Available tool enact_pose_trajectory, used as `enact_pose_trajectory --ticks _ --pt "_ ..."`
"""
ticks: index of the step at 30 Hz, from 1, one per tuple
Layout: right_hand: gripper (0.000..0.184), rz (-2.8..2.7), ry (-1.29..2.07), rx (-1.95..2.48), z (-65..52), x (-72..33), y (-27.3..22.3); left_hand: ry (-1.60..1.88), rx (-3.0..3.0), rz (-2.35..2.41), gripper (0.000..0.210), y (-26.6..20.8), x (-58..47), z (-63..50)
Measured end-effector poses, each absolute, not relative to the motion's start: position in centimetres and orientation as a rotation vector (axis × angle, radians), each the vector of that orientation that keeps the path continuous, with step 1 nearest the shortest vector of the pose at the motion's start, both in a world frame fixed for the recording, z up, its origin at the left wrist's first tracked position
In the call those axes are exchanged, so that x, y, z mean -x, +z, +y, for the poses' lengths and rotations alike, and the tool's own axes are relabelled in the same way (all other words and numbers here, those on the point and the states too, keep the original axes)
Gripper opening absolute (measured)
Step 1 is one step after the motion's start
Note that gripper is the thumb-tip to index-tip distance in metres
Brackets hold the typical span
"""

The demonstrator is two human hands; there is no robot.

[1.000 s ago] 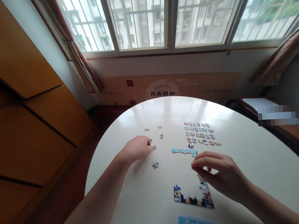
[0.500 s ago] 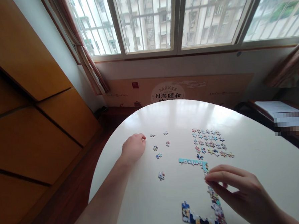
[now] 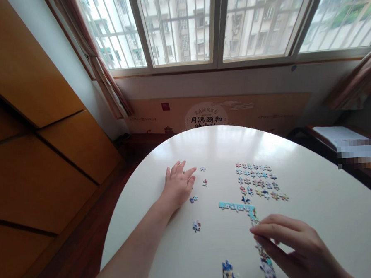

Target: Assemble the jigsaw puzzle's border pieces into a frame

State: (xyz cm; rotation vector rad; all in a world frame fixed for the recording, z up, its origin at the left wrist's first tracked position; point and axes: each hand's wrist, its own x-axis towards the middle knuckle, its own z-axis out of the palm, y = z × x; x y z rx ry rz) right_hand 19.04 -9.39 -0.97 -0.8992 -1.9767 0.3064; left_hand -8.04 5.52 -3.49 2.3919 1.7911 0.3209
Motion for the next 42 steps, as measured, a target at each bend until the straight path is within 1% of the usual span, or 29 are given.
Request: enact_pose_trajectory --ticks 4,10,17,20,24,26,28,32,42 --pt "0.022 -1.998 0.337 0.9 -9.4 -19.0 -1.1 0.201 -2.377 1.702 0.053 -3.3 7.6 5.2" --pt "0.023 -2.013 0.338 0.906 -9.5 -19.0 -1.3 0.196 -2.402 1.68 0.057 -3.5 7.4 5.2" --pt "0.019 -2.003 0.344 0.898 -9.6 -18.4 -1.0 0.174 -2.421 1.675 0.058 -3.6 7.2 5.4" --pt "0.018 -1.987 0.348 0.91 -9.6 -18.5 -0.9 0.224 -2.47 1.673 0.053 -3.1 7.3 5.2" --pt "0.019 -1.953 0.365 0.927 -9.7 -19.0 -1.3 0.35 -2.56 1.731 0.033 -2.6 7.5 5.1" --pt "0.019 -1.942 0.374 0.932 -9.8 -19.2 -1.6 0.425 -2.553 1.787 0.027 -2.5 7.7 5.3" --pt "0.019 -1.944 0.373 0.931 -9.8 -19.2 -1.6 0.469 -2.526 1.82 0.029 -2.8 7.8 5.5" --pt "0.018 -1.954 0.342 0.925 -9.8 -19.0 -1.4 0.427 -2.507 1.78 0.033 -3.5 7.8 6.1" --pt "0.018 -1.983 0.364 0.91 -10.2 -18.7 -1.5 0.537 -2.441 1.751 0.017 -3.9 7.3 6.3"
